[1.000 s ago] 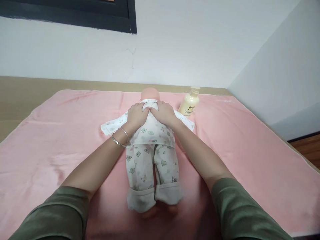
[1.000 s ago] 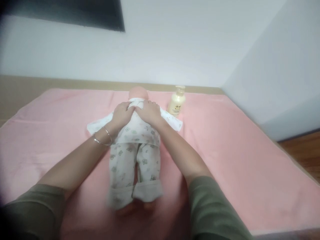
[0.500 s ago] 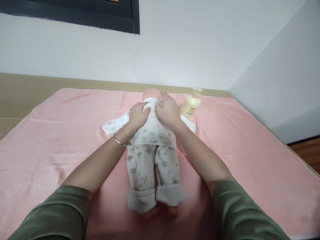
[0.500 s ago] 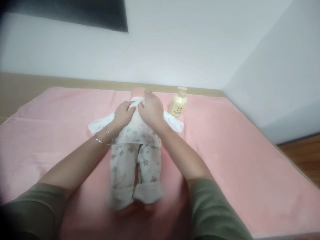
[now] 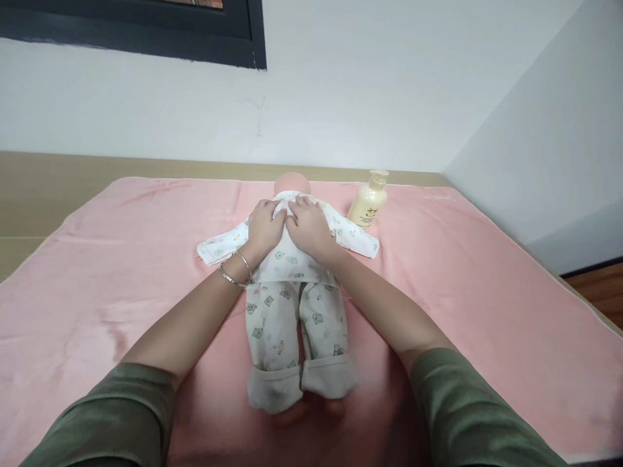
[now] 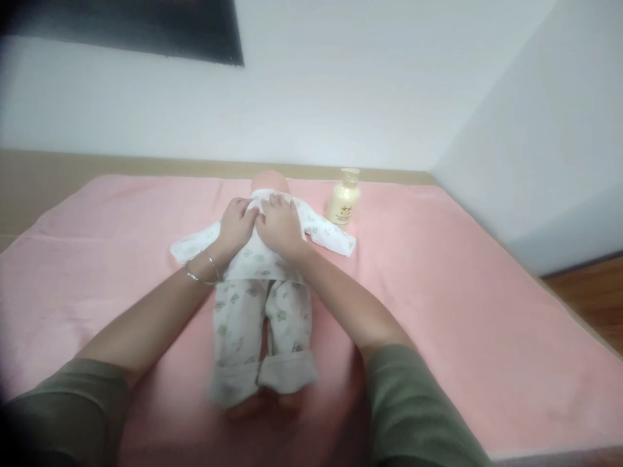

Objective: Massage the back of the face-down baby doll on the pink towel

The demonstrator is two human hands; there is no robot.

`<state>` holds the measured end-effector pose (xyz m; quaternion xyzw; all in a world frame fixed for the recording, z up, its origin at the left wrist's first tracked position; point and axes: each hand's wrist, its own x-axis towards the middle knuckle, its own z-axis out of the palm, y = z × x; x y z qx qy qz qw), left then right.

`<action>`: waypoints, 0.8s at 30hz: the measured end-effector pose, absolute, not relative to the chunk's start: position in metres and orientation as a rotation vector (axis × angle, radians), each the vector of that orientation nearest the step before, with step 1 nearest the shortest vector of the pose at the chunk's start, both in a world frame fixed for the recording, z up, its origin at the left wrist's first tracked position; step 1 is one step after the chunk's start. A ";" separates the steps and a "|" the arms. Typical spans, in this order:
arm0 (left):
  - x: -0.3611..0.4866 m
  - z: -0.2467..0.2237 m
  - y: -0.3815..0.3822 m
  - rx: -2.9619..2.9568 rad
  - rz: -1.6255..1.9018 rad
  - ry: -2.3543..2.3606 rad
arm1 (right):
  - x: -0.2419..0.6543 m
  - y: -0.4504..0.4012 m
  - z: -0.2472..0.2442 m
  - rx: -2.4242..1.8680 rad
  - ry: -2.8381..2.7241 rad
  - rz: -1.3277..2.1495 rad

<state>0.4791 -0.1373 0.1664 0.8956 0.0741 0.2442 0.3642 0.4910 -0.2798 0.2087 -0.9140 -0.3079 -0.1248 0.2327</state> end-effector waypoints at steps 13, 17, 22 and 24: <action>0.477 0.169 -0.139 2.323 0.609 0.209 | 0.485 -0.278 0.211 -2.523 -0.851 -0.311; 0.476 0.169 -0.139 2.337 0.615 0.193 | 0.478 -0.282 0.225 -2.535 -0.898 -0.403; 0.476 0.168 -0.138 2.339 0.618 0.194 | 0.481 -0.282 0.220 -2.506 -0.907 -0.454; 0.476 0.169 -0.139 2.341 0.618 0.187 | 0.486 -0.280 0.208 -2.505 -0.898 -0.402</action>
